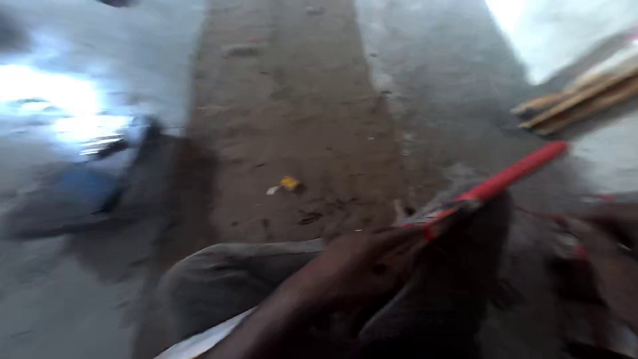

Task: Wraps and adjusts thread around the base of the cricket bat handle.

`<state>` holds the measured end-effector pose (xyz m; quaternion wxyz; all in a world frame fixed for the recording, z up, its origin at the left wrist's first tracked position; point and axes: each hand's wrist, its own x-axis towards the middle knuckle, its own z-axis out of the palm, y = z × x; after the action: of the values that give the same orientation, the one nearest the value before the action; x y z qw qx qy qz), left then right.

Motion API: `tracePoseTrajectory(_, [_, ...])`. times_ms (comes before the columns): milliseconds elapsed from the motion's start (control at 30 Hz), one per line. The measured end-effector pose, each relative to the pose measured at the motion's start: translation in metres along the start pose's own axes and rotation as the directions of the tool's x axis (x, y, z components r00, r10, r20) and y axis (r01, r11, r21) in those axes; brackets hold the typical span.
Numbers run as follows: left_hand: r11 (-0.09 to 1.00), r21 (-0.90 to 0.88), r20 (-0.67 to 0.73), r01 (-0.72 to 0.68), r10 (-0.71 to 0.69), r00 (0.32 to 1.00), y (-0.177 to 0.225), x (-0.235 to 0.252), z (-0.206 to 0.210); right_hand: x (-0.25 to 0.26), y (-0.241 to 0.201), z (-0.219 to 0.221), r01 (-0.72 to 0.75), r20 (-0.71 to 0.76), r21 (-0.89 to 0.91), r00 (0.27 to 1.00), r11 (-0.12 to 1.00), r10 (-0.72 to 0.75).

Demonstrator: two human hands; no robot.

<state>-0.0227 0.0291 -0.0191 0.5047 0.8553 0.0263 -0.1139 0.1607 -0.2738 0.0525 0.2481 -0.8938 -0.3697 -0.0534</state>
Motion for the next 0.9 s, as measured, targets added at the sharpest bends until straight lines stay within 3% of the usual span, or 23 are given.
tracePoseTrajectory(67, [0.999,-0.003,0.024,0.038,-0.038,0.999,-0.003,0.006,0.002,0.011,0.015,-0.005,-0.102,0.083,-0.317,0.987,0.943,0.135])
tracePoseTrajectory(133, [0.999,-0.004,0.043,0.032,-0.032,0.999,-0.006,0.008,0.003,0.007,0.019,0.020,-0.025,0.313,-0.409,0.935,0.912,0.165])
tracePoseTrajectory(167, [1.000,-0.010,0.045,0.029,-0.029,0.999,-0.007,0.008,0.004,-0.001,0.019,0.038,0.047,0.439,-0.353,0.890,0.934,0.122])
tracePoseTrajectory(233, [0.999,-0.026,0.056,0.033,-0.031,0.998,-0.008,0.009,0.002,-0.018,0.004,0.072,0.060,0.573,0.010,0.817,0.998,-0.055])
tracePoseTrajectory(267, [0.998,-0.047,0.058,0.039,-0.036,0.998,-0.008,0.010,0.001,-0.021,-0.008,0.084,-0.007,0.548,0.279,0.822,0.960,-0.153])
tracePoseTrajectory(300, [0.996,-0.070,0.066,0.054,-0.049,0.997,-0.009,0.010,0.001,-0.021,-0.021,0.092,-0.078,0.478,0.514,0.853,0.854,-0.210])
tracePoseTrajectory(333, [0.994,-0.091,0.070,0.064,-0.058,0.996,-0.010,0.010,0.000,-0.020,-0.033,0.097,-0.091,0.377,0.640,0.902,0.763,-0.209])
tracePoseTrajectory(367, [0.992,-0.107,0.073,0.068,-0.060,0.996,-0.011,0.010,0.000,-0.017,-0.040,0.101,-0.038,0.259,0.657,0.949,0.753,-0.179])
tracePoseTrajectory(433, [0.990,-0.118,0.081,0.071,-0.062,0.995,-0.013,0.011,-0.002,-0.007,-0.043,0.106,0.099,0.076,0.499,0.985,0.861,-0.158])
tracePoseTrajectory(500, [0.991,-0.109,0.083,0.073,-0.064,0.995,-0.014,0.013,-0.003,-0.001,-0.039,0.109,0.113,0.006,0.396,0.992,0.911,-0.125])
tracePoseTrajectory(900, [0.998,0.015,0.043,0.068,-0.069,0.997,-0.013,0.013,-0.002,0.002,-0.053,0.124,0.007,-0.038,0.351,0.999,0.936,0.006])
